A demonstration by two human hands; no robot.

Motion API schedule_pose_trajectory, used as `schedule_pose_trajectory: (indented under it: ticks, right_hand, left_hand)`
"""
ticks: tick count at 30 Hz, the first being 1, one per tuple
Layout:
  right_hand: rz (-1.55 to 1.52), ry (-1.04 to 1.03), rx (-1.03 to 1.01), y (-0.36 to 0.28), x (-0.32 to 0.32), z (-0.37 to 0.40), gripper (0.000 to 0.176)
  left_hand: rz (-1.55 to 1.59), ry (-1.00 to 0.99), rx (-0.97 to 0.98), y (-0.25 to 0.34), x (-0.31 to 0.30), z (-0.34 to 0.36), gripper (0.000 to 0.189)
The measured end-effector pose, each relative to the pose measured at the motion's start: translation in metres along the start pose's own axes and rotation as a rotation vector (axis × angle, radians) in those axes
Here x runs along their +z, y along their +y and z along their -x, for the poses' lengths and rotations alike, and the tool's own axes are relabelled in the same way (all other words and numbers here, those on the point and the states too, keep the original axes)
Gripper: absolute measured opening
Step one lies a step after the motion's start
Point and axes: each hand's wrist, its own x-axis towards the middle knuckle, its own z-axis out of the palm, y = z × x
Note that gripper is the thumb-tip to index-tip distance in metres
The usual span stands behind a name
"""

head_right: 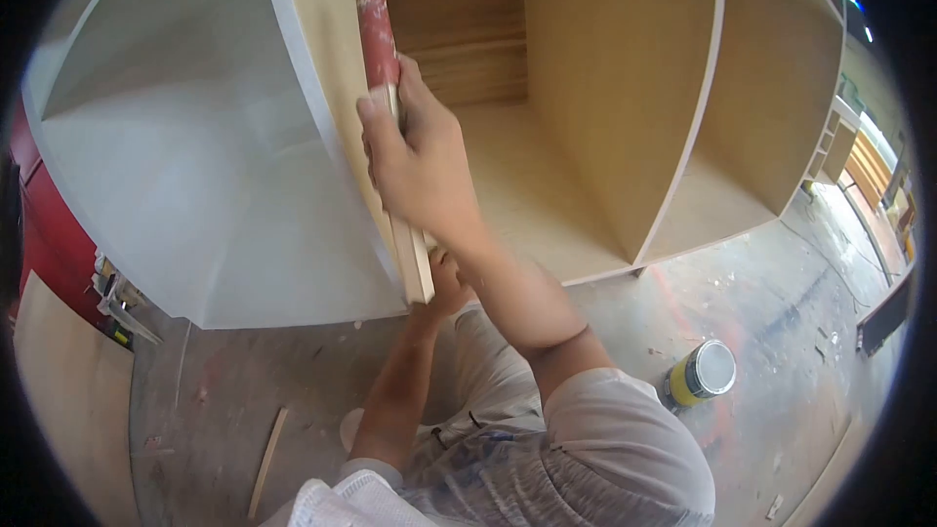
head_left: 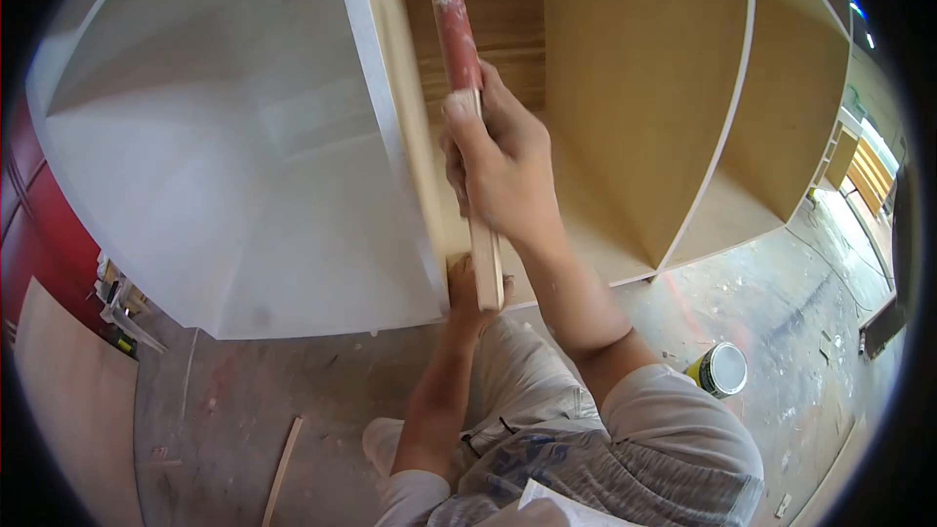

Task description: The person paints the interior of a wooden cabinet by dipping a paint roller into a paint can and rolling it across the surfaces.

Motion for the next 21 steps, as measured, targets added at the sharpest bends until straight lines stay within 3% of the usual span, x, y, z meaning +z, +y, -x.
schedule_pose_trajectory:
  ticks: [2, 6, 9, 14, 21]
  right_hand:
    - [0.044, 0.006, -0.040, 0.021, -0.001, -0.034, 0.040]
    - [0.070, -0.005, 0.038, 0.086, -0.008, -0.121, 0.030]
    - [0.110, 0.066, -0.117, 0.152, -0.012, -0.198, 0.026]
    - [0.072, 0.062, 0.098, 0.212, -0.025, -0.299, 0.017]
    - [0.100, 0.115, 0.166, 0.277, -0.026, -0.398, 0.019]
  left_hand:
    - [-0.039, -0.093, -0.127, 0.001, 0.002, 0.001, 0.053]
    - [-0.110, -0.087, -0.079, 0.009, -0.012, -0.001, 0.049]
    - [-0.076, -0.136, -0.141, 0.022, -0.027, -0.007, 0.052]
    - [-0.061, -0.143, -0.220, 0.026, -0.027, -0.005, 0.054]
    - [-0.032, -0.153, -0.242, 0.018, -0.020, -0.001, 0.058]
